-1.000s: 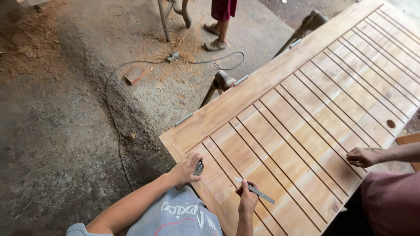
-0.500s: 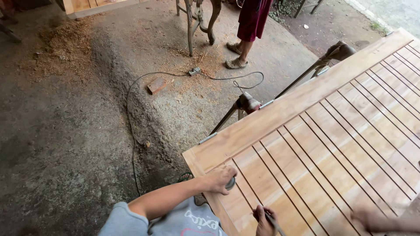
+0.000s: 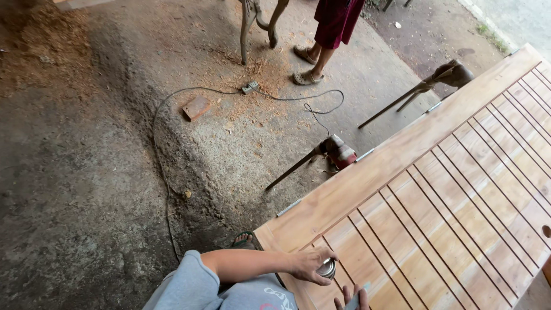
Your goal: The person applies wood stain to a large wooden door using a small brush. They dip the brush into a can and carefully paint the grooves and slats of the door, working methodically across the surface.
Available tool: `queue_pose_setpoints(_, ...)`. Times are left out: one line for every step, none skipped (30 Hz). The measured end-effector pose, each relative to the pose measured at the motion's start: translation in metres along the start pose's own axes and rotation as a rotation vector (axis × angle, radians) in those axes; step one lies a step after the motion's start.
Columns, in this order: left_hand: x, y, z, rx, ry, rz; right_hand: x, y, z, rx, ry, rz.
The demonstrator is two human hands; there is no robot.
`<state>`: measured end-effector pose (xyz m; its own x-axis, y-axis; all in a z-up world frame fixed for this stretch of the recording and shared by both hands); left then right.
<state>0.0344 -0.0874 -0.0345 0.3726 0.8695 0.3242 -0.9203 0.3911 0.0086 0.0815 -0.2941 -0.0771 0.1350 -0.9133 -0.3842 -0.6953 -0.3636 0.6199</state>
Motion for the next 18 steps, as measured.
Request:
queue_pose_setpoints(0.002,0.000,0.001,-0.023,-0.003,-0.005,-0.002,0.005,0.000,0.018,0.049,0.010)
queue_pose_setpoints(0.002,0.001,0.002,-0.048,-0.006,-0.012,-0.005,0.013,0.000,0.059,0.108,0.015)
queue_pose_setpoints(0.003,0.001,0.004,-0.074,-0.009,-0.018,-0.008,0.022,0.000,0.107,0.174,0.021)
queue_pose_setpoints(0.005,0.000,0.003,-0.071,-0.015,-0.031,-0.009,0.028,-0.002,0.154,0.244,0.019)
queue_pose_setpoints(0.006,-0.003,0.002,-0.068,-0.020,-0.043,-0.010,0.031,-0.004,0.201,0.309,0.021)
queue_pose_setpoints(0.003,-0.004,0.002,-0.068,-0.023,-0.063,-0.008,0.037,-0.002,0.236,0.364,0.039)
queue_pose_setpoints(0.003,-0.004,-0.004,-0.010,0.048,-0.060,-0.006,0.044,0.003,0.270,0.419,0.065)
queue_pose_setpoints(0.007,-0.002,-0.009,0.034,0.107,-0.082,-0.008,0.048,0.010,0.306,0.473,0.115)
queue_pose_setpoints(0.008,-0.001,-0.012,0.079,0.163,-0.107,-0.011,0.051,0.019,0.290,0.515,0.127)
queue_pose_setpoints(0.009,-0.002,-0.013,0.091,0.170,-0.128,-0.014,0.046,0.028,0.277,0.550,0.127)
queue_pose_setpoints(0.010,-0.003,-0.013,0.104,0.177,-0.149,-0.017,0.043,0.037,0.262,0.585,0.126)
queue_pose_setpoints(0.013,-0.003,-0.014,0.121,0.188,-0.161,-0.020,0.038,0.046,0.193,0.599,0.111)
queue_pose_setpoints(0.016,-0.002,-0.013,0.104,0.192,-0.178,-0.022,0.034,0.054,0.123,0.610,0.094)
queue_pose_setpoints(0.017,-0.003,-0.012,0.090,0.201,-0.190,-0.022,0.032,0.062,0.049,0.624,0.073)
queue_pose_setpoints(0.018,-0.002,-0.011,0.075,0.211,-0.203,-0.020,0.035,0.062,0.031,0.727,0.110)
queue_pose_setpoints(0.018,-0.002,-0.013,0.090,0.197,-0.229,-0.018,0.039,0.061,0.010,0.832,0.141)
queue_pose_setpoints(0.019,-0.001,-0.015,0.105,0.184,-0.254,-0.017,0.044,0.059,-0.012,0.936,0.172)
queue_pose_setpoints(0.015,0.002,-0.017,0.122,0.174,-0.283,-0.017,0.052,0.056,0.015,0.963,0.190)
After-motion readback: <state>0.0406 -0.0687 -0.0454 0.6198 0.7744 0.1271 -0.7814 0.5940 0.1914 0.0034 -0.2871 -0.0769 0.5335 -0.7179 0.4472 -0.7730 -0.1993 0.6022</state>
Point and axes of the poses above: each hand's wrist, its own y-axis away from the middle knuckle, its own x-axis out of the back of the hand, z = x × y, the point moved 7 cm from there along -y, towards the middle knuckle, and after that the axes turned 14 degrees about -z, right-handed, at the moved point
